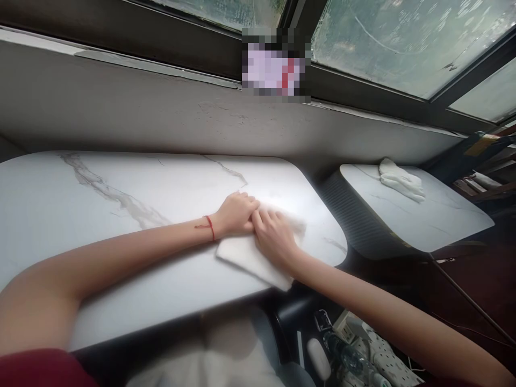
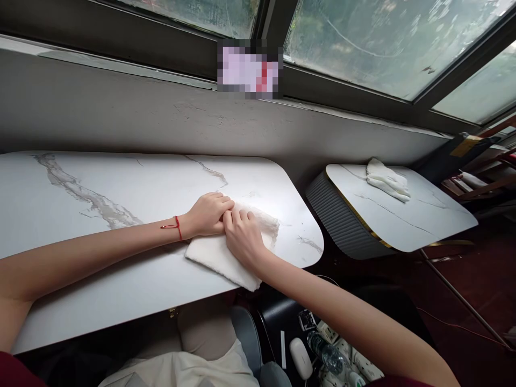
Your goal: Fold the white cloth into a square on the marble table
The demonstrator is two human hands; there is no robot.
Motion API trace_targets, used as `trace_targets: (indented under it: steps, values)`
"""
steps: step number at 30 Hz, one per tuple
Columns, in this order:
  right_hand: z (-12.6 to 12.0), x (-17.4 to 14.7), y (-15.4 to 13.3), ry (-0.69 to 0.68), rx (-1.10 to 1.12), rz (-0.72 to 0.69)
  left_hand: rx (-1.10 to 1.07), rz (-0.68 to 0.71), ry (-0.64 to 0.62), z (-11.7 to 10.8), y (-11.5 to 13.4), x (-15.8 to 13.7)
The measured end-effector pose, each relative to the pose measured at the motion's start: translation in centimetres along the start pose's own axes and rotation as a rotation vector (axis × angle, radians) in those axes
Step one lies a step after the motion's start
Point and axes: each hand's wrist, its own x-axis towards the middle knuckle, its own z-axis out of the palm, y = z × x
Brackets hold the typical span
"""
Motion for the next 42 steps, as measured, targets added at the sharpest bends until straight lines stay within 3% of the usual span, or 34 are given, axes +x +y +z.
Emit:
trace_targets:
  steps: [7,17,25,36,42]
  values:
    - [1.3,5.9,0.4,0.028,0.011,0.042,0.045,-0.140,0.099,-0.2,-4.4,1.3]
    - [2.0,13.3,1.3,0.024,0.072,-0.031,0.133,-0.379,0.138,-1.0,-9.5,2.6]
    - [4.5,18.1,1.3,0.198,0.103,-0.087,0.146,-0.486,0.170,-1.5,-13.0,2.8]
    - [6.3,18.7,2.2,0.388,0.247,-0.195,0.058,-0.515,0.283,-1.3,-13.4,2.4]
    - [6.8,19.5,2.3,0.441,0.321,-0.252,0.066,-0.522,0.284,-1.1,-13.7,2.2]
